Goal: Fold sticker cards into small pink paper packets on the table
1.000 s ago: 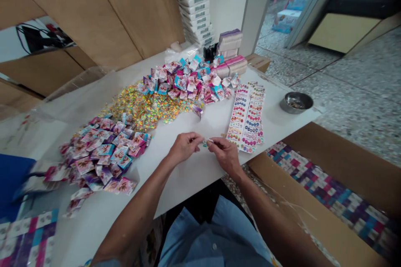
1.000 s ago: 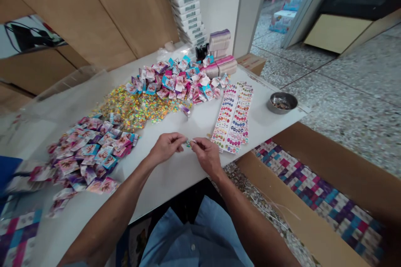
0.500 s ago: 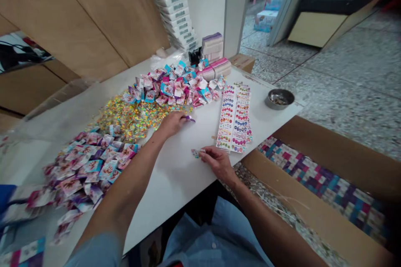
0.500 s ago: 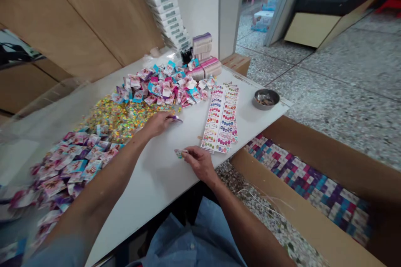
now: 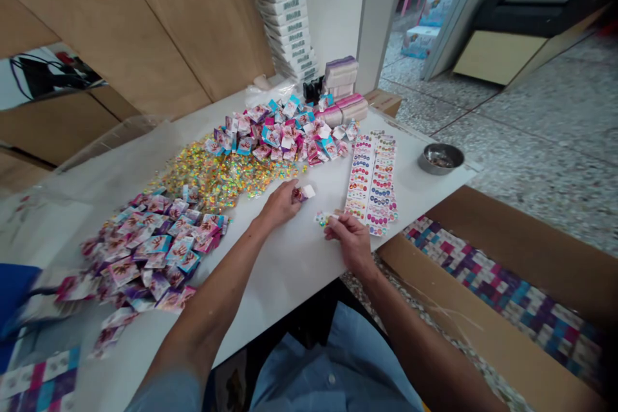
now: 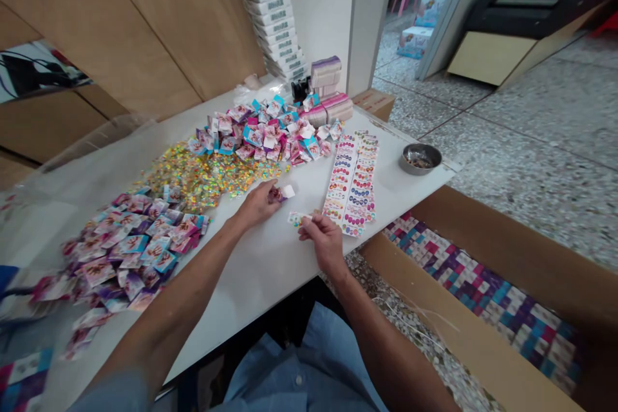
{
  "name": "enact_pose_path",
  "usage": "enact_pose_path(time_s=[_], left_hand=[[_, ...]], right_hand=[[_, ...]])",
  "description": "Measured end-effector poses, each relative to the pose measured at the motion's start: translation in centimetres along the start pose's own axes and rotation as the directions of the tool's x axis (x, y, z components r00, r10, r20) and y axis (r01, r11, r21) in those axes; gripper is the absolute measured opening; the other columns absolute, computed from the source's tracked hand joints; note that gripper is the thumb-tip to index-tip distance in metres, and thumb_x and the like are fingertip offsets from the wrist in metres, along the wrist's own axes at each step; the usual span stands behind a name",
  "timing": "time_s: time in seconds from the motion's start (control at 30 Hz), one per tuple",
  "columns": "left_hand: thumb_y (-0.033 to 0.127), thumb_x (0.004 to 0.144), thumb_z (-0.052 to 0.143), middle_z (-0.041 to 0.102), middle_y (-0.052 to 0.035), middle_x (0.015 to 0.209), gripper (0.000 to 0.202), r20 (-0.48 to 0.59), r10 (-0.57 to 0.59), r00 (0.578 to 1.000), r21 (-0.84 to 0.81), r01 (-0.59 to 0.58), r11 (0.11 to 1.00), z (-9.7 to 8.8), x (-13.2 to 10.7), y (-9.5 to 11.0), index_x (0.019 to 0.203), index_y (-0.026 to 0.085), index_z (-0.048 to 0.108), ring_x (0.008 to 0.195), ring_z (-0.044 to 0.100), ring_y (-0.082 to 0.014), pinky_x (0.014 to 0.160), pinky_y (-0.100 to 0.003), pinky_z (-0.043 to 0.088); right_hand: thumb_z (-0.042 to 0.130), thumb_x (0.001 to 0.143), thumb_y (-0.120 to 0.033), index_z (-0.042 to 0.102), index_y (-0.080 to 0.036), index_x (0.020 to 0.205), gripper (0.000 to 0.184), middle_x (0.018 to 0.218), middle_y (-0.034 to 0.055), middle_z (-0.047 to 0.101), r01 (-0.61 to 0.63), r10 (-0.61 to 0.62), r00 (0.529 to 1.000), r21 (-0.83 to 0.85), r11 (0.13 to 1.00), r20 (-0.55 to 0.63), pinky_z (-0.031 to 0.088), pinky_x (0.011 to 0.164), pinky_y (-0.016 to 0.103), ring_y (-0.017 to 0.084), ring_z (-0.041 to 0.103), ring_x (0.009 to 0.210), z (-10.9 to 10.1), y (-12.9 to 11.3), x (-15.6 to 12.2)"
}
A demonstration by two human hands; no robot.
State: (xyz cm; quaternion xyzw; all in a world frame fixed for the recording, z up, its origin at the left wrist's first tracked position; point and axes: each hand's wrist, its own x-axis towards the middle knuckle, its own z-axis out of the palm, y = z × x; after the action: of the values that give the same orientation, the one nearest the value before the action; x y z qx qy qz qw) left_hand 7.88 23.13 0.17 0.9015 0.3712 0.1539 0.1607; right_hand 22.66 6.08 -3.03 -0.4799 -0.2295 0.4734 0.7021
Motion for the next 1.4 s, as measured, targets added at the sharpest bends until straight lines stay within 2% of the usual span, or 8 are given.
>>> enact_pose_path(time_s=[0.13,0.27,0.53,0.67,0.83,0.97,1.2,1.4], left_hand=[[0.014,0.084,0.061,0.061,-0.0107,0.12,0.049,-0.123,0.12,0.985,-0.107,-0.134,0.985,0.1,-4.1,2.2,0.132,0.02,0.057,0.11,0.061,-0.0215,0.099,-0.035,0.051],[0.012,0.086,0.06,0.06,-0.0114,0.127,0.055,-0.207,0.164,0.964,-0.145,-0.196,0.97,0.3,-7.8,4.1,0.139,0.022,0.05,0.117,0.059,-0.0222,0.102,-0.037,0.051],[0.017,0.089,0.061,0.063,-0.0121,0.127,0.053,-0.21,0.144,0.967,-0.124,-0.172,0.977,1.5,-12.7,4.4,0.14,0.021,0.046,0.117,0.062,-0.0231,0.102,-0.04,0.053],[0.021,0.091,0.062,0.062,-0.0113,0.129,0.057,-0.248,0.065,0.967,-0.207,-0.118,0.971,2.0,-14.0,4.7,0.144,0.023,0.042,0.115,0.063,-0.022,0.101,-0.039,0.054],[0.026,0.091,0.065,0.059,-0.0102,0.132,0.063,-0.277,-0.035,0.96,-0.334,-0.062,0.94,3.2,-15.2,5.3,0.148,0.025,0.038,0.114,0.064,-0.0206,0.098,-0.038,0.056],[0.03,0.09,0.066,0.062,-0.0102,0.127,0.062,-0.32,-0.12,0.94,-0.355,-0.002,0.935,4.4,-16.7,5.7,0.147,0.024,0.04,0.11,0.065,-0.0207,0.097,-0.038,0.057],[0.031,0.094,0.062,0.063,-0.0142,0.126,0.049,-0.403,-0.167,0.9,-0.257,0.064,0.964,4.8,-18.8,6.9,0.14,0.021,0.048,0.117,0.063,-0.0251,0.102,-0.041,0.054],[0.03,0.096,0.06,0.062,-0.0128,0.125,0.044,-0.403,-0.218,0.889,-0.3,0.097,0.949,4.9,-19.9,7.6,0.138,0.022,0.052,0.116,0.062,-0.0236,0.102,-0.039,0.054]], right_hand=[[0.084,0.069,-0.045,0.068,-0.02,0.088,0.035,0.07,-0.0006,0.069,-0.131,0.124,0.988,0.071,0.989,0.095,0.053,0.048,0.024,0.016,0.068,0.061,0.4,-2.5,0.9],[0.085,0.065,-0.041,0.068,-0.016,0.079,0.033,0.057,-0.0007,0.067,-0.245,0.289,0.921,-0.19,0.951,0.259,0.051,0.044,0.021,0.013,0.063,0.048,0.4,-4.9,1.3],[0.078,0.072,-0.041,0.066,-0.017,0.075,0.027,0.052,0.0004,0.065,-0.054,0.2,0.953,-0.522,0.851,0.228,0.049,0.044,0.023,0.013,0.058,0.045,0.8,-4.9,0.5],[0.073,0.079,-0.047,0.067,-0.018,0.082,0.03,0.058,0.0,0.066,0.085,0.038,0.97,-0.479,0.874,0.241,0.048,0.049,0.024,0.013,0.058,0.049,1.3,-3.8,-1.2],[0.067,0.087,-0.047,0.069,-0.02,0.087,0.026,0.063,-0.0015,0.063,0.292,-0.196,0.954,-0.557,0.778,0.226,0.045,0.056,0.025,0.013,0.055,0.057,2.0,-2.1,-3.4],[0.07,0.083,-0.044,0.072,-0.02,0.082,0.024,0.065,-0.001,0.066,0.243,-0.099,0.957,-0.566,0.787,0.274,0.045,0.058,0.026,0.014,0.057,0.06,2.3,-1.2,-3.8],[0.067,0.086,-0.043,0.08,-0.023,0.082,0.024,0.075,0.0009,0.075,0.249,0.099,0.876,-0.618,0.745,0.473,0.05,0.068,0.029,0.019,0.065,0.072,2.5,-1.6,-3.3],[0.067,0.088,-0.038,0.08,-0.022,0.086,0.021,0.062,-0.0016,0.068,0.305,0.172,0.824,-0.678,0.669,0.54,0.043,0.056,0.026,0.015,0.057,0.057,2.5,-2.5,-3.2]])
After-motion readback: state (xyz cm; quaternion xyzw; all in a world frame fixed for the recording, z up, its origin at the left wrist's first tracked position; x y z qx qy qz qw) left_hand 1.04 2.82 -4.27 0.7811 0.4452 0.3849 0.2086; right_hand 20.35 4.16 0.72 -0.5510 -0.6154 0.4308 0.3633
